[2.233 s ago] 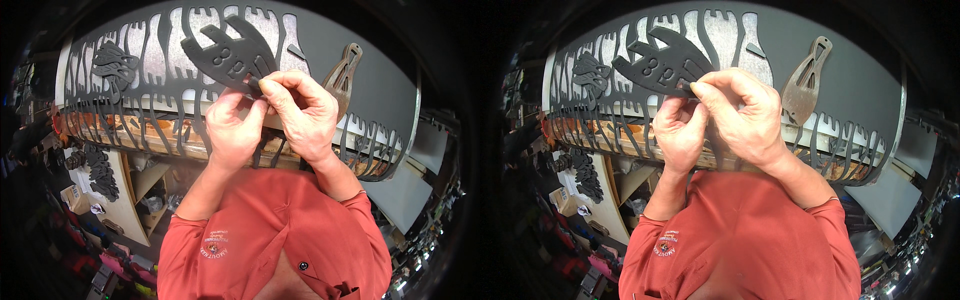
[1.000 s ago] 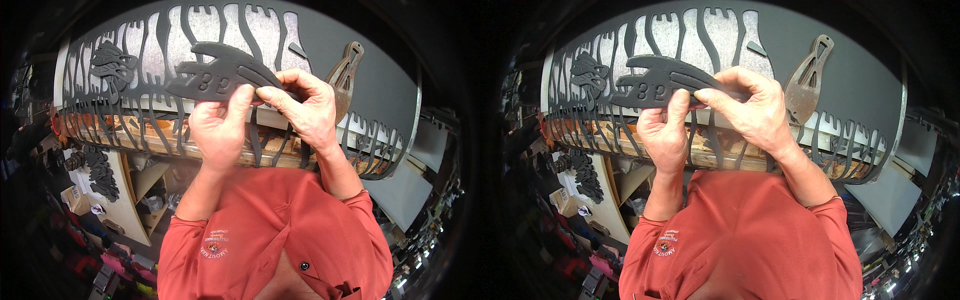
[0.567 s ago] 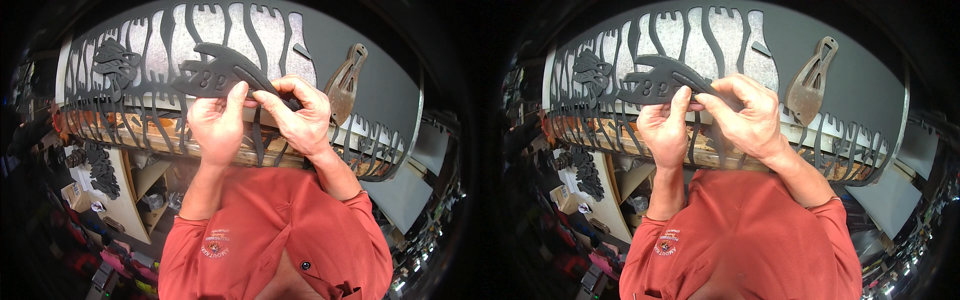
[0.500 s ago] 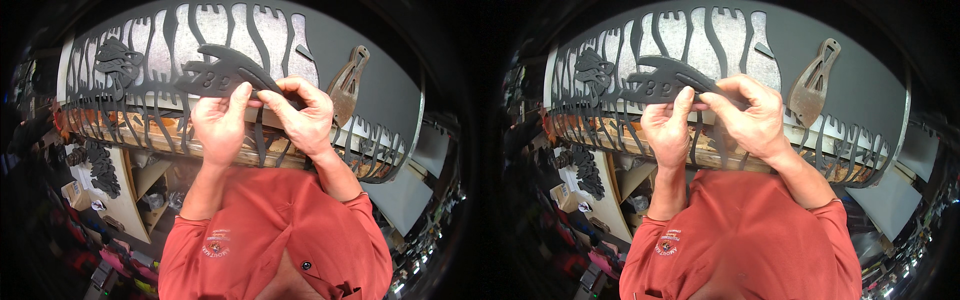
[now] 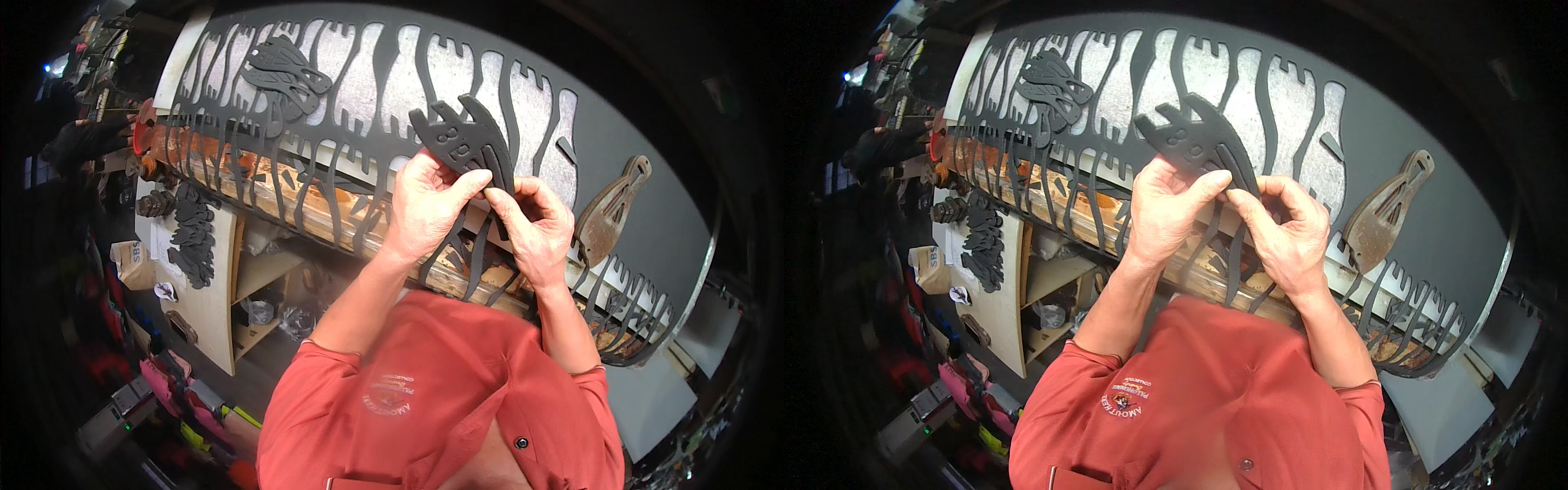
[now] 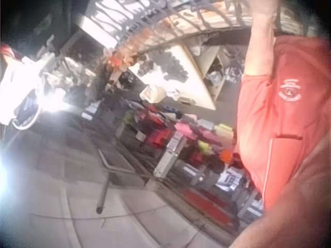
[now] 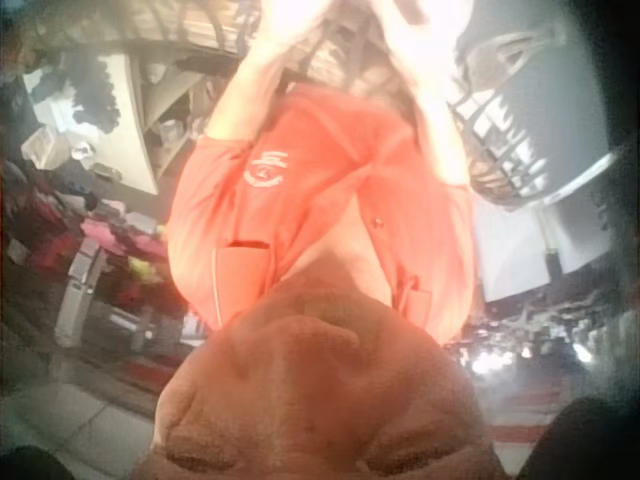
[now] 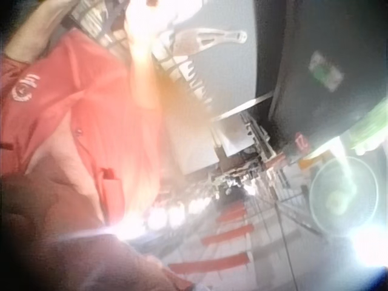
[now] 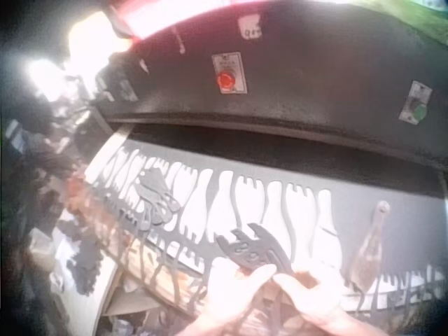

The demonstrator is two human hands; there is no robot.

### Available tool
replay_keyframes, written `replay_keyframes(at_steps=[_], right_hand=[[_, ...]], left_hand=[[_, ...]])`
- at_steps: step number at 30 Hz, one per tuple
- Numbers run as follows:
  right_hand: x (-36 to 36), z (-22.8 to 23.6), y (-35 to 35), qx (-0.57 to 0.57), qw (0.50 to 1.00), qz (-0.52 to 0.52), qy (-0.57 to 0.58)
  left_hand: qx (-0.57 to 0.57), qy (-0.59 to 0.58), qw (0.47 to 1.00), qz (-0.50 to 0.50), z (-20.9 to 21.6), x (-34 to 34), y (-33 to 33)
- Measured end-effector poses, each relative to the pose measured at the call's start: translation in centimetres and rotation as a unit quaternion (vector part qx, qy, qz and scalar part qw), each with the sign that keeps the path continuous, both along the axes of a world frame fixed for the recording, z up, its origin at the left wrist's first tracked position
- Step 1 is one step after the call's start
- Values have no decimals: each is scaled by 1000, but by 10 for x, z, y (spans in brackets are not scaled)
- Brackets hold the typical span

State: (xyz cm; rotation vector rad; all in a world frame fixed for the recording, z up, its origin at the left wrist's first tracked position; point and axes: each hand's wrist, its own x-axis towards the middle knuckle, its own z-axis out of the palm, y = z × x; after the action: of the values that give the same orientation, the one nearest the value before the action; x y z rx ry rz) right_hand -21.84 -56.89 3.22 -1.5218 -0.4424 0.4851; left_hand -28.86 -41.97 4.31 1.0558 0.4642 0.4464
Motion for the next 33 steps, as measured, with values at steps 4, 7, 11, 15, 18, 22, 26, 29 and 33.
replay_keyframes(at_steps=[4, 7, 11, 15, 18, 22, 26, 29, 33], right_hand=[[3, 3, -3, -49, 993, 16, -108], [12, 13, -22, -37, 975, -49, -215], [42, 31, -77, -232, 904, -186, -308], [58, 17, -110, -421, 841, -231, -248], [49, -6, -112, -418, 814, -182, -360], [43, -17, -109, -390, 807, -203, -393], [47, -9, -102, -355, 853, -233, -304], [49, 7, -111, -283, 917, -238, -150], [51, 28, -139, -331, 891, -165, -263]], left_hand=[[93, 5, 994, 57, 7, 2, 37], [265, 108, 953, 104, 24, -1, 117], [380, 212, 889, 143, 29, -6, 230], [678, 320, 620, 230, 1, 1, 294], [655, 402, 610, 194, -14, 5, 317], [715, 403, 530, 215, -24, 2, 342], [765, 397, 442, 251, -24, 2, 344], [775, 341, 469, 253, -7, 19, 295], [608, 118, 784, 37, 0, 63, 144]])
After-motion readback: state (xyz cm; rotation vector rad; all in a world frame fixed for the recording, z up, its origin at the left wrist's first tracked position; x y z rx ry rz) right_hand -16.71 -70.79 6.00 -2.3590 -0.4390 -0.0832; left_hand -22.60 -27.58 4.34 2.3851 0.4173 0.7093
